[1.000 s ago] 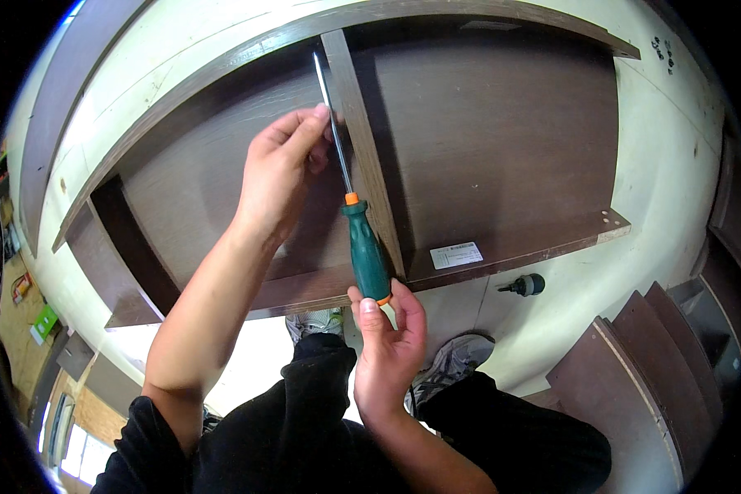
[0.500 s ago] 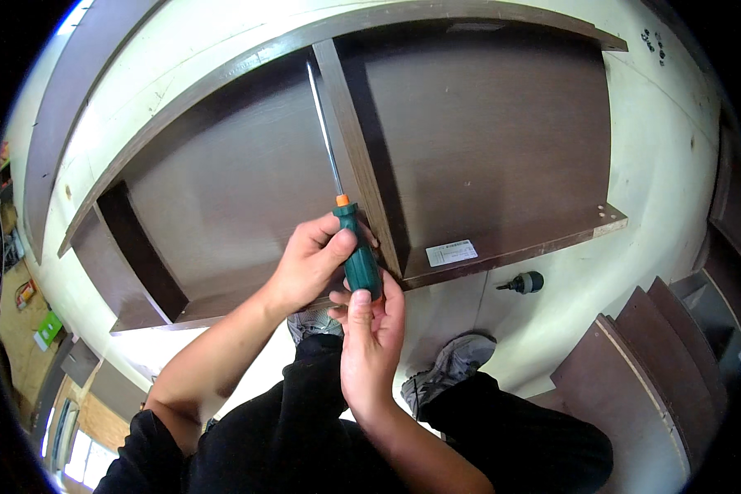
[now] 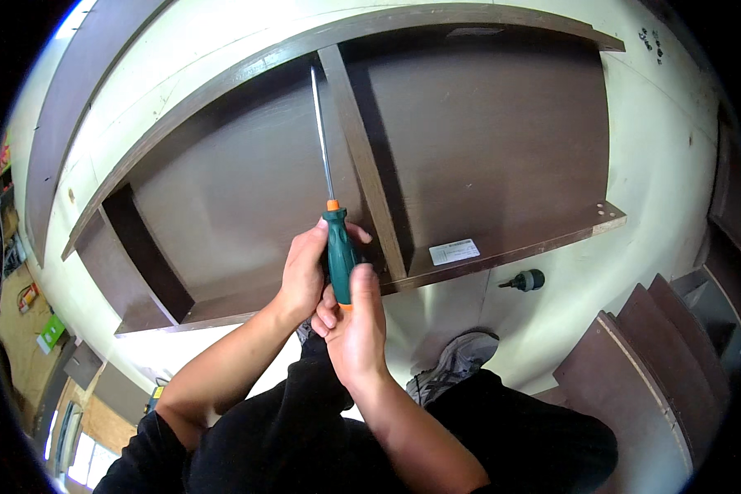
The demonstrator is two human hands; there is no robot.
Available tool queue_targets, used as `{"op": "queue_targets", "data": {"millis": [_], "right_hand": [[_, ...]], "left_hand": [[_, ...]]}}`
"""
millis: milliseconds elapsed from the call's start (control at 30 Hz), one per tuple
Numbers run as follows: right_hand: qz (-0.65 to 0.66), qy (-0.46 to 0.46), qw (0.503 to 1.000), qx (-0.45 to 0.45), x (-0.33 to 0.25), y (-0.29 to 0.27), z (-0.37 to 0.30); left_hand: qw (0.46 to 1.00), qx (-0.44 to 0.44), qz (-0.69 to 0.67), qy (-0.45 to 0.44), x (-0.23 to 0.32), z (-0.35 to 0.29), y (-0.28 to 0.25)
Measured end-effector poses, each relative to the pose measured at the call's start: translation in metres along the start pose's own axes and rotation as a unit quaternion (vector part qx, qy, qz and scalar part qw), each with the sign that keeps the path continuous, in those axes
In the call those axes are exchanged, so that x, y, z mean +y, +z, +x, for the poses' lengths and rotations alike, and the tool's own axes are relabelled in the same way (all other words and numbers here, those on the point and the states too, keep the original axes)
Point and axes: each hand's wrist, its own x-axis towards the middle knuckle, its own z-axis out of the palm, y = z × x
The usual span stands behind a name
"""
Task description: The person assembles a wooden shelf unit by aligning and securing panels with a screwdriver. They position the frame, insert screws, and tighten them to join the components together.
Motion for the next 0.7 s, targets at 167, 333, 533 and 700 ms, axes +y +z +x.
{"op": "queue_targets", "data": {"millis": [167, 333, 533, 700], "right_hand": [[-0.089, -0.234, 0.966, 0.057, -0.003, 0.003, 0.002], [-0.122, -0.203, 0.967, 0.094, -0.005, 0.006, 0.001], [-0.085, -0.127, 0.982, 0.114, -0.007, 0.011, -0.001], [0.005, 0.07, 0.992, 0.106, -0.029, 0.009, -0.004]], "left_hand": [[0.987, -0.019, 0.048, 0.149, -0.02, 0.0, -0.004], [0.992, -0.101, 0.028, 0.068, -0.005, -0.006, 0.003], [0.99, -0.112, 0.06, 0.06, 0.002, -0.005, 0.007], [0.987, -0.104, 0.03, -0.119, 0.024, -0.017, 0.008]]}}
